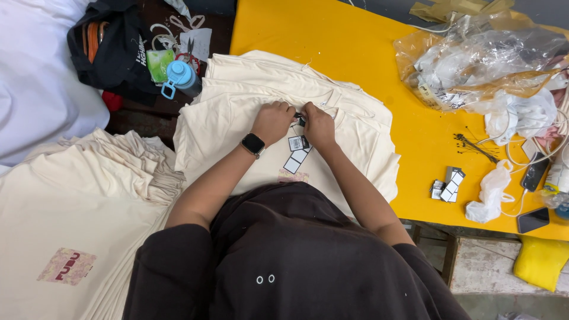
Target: The person picks up a cream-colored t-shirt from a stack, unfolds it, and places it on a yellow table. They then pick up a small rectangular tag and attach it to the collar of the t-shirt. This process is repeated for multiple t-shirts.
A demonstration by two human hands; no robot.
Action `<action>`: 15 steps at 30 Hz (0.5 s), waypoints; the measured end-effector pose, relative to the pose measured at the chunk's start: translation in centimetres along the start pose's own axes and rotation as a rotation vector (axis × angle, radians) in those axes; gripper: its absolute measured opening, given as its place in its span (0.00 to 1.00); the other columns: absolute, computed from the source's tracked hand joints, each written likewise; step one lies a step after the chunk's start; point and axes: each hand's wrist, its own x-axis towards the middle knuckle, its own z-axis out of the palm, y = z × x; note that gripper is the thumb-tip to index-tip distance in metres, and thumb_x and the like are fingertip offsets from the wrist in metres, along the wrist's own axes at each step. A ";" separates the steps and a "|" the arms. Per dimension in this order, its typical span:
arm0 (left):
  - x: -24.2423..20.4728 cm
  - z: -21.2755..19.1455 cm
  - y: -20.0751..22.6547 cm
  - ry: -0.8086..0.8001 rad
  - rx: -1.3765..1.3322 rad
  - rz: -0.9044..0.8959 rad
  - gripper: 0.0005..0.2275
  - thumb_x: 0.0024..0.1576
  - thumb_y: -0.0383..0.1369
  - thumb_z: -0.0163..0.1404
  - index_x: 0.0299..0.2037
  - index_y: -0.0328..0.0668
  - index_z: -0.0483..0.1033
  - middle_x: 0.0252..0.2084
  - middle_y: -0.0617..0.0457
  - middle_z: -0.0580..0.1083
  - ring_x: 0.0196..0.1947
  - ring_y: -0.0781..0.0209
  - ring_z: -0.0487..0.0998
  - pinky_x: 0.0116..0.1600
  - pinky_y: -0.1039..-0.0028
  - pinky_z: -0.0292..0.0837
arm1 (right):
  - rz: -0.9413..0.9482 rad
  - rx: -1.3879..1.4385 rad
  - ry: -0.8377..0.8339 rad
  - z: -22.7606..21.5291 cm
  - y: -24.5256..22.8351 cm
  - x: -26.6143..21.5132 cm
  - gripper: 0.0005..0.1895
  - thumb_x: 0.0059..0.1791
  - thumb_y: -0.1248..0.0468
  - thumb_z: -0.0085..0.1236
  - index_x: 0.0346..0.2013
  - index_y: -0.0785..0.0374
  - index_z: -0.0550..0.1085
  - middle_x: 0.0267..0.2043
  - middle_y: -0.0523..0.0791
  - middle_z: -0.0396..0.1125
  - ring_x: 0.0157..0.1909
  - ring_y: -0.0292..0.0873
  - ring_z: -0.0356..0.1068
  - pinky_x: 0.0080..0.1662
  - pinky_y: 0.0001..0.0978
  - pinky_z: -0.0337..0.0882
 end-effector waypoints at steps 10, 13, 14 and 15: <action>7.0 -4.0 -4.5 -0.256 -0.769 -0.602 0.17 0.66 0.45 0.46 0.60 0.49 0.61 0.46 0.37 0.79 0.49 0.34 0.80 0.51 0.47 0.74 | 0.403 0.816 0.376 -8.7 6.4 -6.2 0.08 0.62 0.59 0.31 0.45 0.52 0.62 0.41 0.42 0.73 0.46 0.44 0.76 0.43 0.32 0.71; 11.4 5.0 -7.2 -0.148 -0.897 -0.701 0.14 0.59 0.35 0.52 0.46 0.49 0.56 0.44 0.45 0.75 0.42 0.34 0.77 0.41 0.48 0.65 | 0.537 0.859 0.596 -13.7 8.1 -12.2 0.04 0.58 0.59 0.44 0.40 0.52 0.62 0.34 0.40 0.65 0.35 0.37 0.73 0.38 0.26 0.63; 12.5 8.5 -8.2 -0.094 -0.924 -0.653 0.12 0.55 0.26 0.48 0.45 0.46 0.60 0.44 0.44 0.73 0.43 0.39 0.76 0.45 0.55 0.67 | 0.608 0.823 0.529 -14.9 7.8 -14.3 0.11 0.60 0.58 0.43 0.33 0.53 0.61 0.30 0.39 0.59 0.32 0.36 0.64 0.38 0.28 0.61; 13.6 11.9 -9.1 -0.041 -0.951 -0.605 0.13 0.51 0.18 0.44 0.44 0.43 0.63 0.44 0.43 0.71 0.44 0.44 0.75 0.48 0.62 0.70 | 0.679 0.788 0.461 -16.0 7.4 -16.5 0.19 0.62 0.56 0.41 0.26 0.54 0.59 0.25 0.38 0.54 0.29 0.35 0.55 0.38 0.30 0.59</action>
